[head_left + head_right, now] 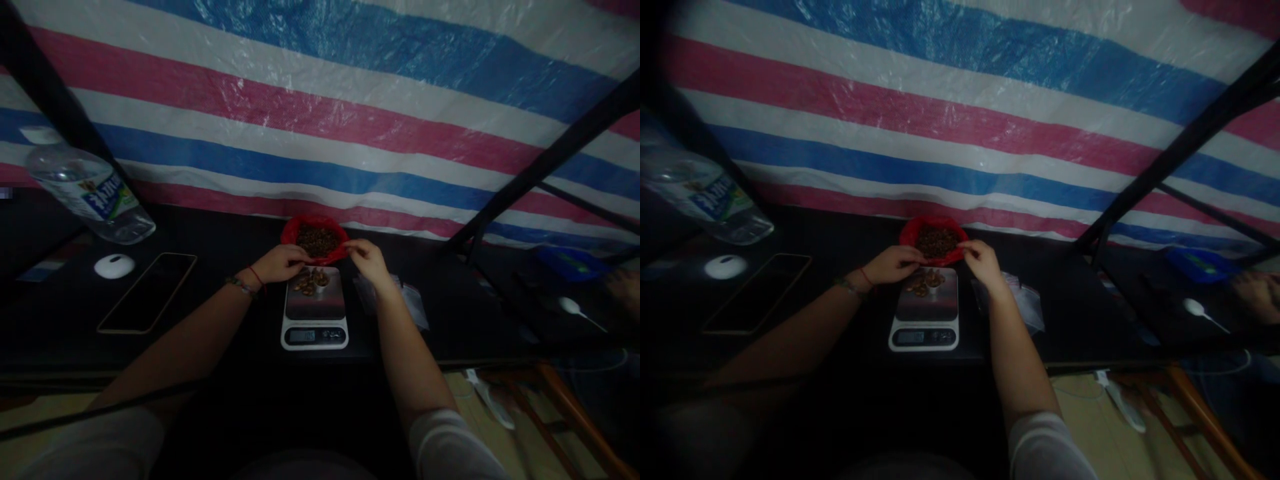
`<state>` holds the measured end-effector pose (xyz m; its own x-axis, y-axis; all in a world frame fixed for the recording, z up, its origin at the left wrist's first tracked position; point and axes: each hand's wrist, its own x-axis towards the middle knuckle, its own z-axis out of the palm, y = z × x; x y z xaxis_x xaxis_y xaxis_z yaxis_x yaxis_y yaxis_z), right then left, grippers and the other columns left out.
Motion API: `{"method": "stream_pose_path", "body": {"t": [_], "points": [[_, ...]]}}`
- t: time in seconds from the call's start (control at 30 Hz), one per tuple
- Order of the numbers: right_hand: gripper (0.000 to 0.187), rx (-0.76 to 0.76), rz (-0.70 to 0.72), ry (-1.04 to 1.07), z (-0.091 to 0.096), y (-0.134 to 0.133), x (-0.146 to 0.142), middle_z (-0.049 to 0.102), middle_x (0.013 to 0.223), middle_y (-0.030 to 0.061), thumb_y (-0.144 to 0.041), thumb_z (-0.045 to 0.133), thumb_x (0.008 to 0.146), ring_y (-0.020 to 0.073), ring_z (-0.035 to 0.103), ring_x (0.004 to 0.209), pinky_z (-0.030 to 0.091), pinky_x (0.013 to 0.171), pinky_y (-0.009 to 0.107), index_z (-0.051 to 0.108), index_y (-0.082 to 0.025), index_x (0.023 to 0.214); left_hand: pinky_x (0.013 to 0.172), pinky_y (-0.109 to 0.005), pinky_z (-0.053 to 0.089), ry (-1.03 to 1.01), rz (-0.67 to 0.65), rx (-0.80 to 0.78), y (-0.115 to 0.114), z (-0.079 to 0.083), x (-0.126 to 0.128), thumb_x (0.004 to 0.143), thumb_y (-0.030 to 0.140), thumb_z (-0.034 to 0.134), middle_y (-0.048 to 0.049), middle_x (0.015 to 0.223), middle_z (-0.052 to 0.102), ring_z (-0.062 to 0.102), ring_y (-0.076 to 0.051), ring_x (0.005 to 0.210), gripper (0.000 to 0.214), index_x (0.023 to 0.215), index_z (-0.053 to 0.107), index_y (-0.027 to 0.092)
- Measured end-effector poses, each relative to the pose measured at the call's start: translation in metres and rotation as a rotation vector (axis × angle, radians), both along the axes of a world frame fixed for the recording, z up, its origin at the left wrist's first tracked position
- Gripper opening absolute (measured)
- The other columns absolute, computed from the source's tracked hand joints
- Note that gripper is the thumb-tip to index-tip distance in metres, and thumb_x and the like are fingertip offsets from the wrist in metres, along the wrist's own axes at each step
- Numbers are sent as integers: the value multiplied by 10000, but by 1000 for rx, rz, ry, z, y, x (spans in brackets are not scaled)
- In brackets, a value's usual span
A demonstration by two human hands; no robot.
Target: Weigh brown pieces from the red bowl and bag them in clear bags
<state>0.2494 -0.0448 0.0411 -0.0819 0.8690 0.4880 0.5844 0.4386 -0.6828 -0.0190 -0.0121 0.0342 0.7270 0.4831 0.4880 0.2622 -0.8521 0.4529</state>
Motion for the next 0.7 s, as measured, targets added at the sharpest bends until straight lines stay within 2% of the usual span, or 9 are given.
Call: {"method": "stream_pose_path", "body": {"t": [0.1,0.2,0.4,0.57,0.7], "points": [[211,-123,313,-105,0,-6,-9,693,895,45,-212,596,781,154,621,809,474,754,285,709,-191,959,805,-278,496,71,-73,-36,-3,8,-2,828,189,550,-55,942,702,645,-149,864,213,981,698,186],[280,-166,444,-210,-2,-8,-14,670,937,50,-227,671,754,158,608,841,480,776,302,693,-204,1032,809,-277,489,107,-102,-54,-5,12,-3,824,187,565,-53,936,706,640,-151,866,207,979,702,192],[338,-128,488,-319,-5,-6,-21,615,1028,70,-173,675,758,171,578,964,456,882,332,680,-209,1095,835,-271,466,114,-121,-12,0,2,1,804,179,593,-49,954,712,635,-153,886,220,985,716,208],[262,-135,493,-330,0,-7,-28,657,955,55,-122,634,782,159,601,892,464,833,305,709,-199,1020,825,-282,459,105,-102,6,1,-2,3,818,209,593,-36,914,721,630,-153,862,197,964,724,221],[288,-108,474,-349,2,-10,-31,666,945,58,-83,641,755,162,600,891,461,828,301,703,-187,1017,829,-299,458,68,-85,6,0,-1,3,826,214,588,-41,914,720,625,-156,861,195,971,718,214]]}}
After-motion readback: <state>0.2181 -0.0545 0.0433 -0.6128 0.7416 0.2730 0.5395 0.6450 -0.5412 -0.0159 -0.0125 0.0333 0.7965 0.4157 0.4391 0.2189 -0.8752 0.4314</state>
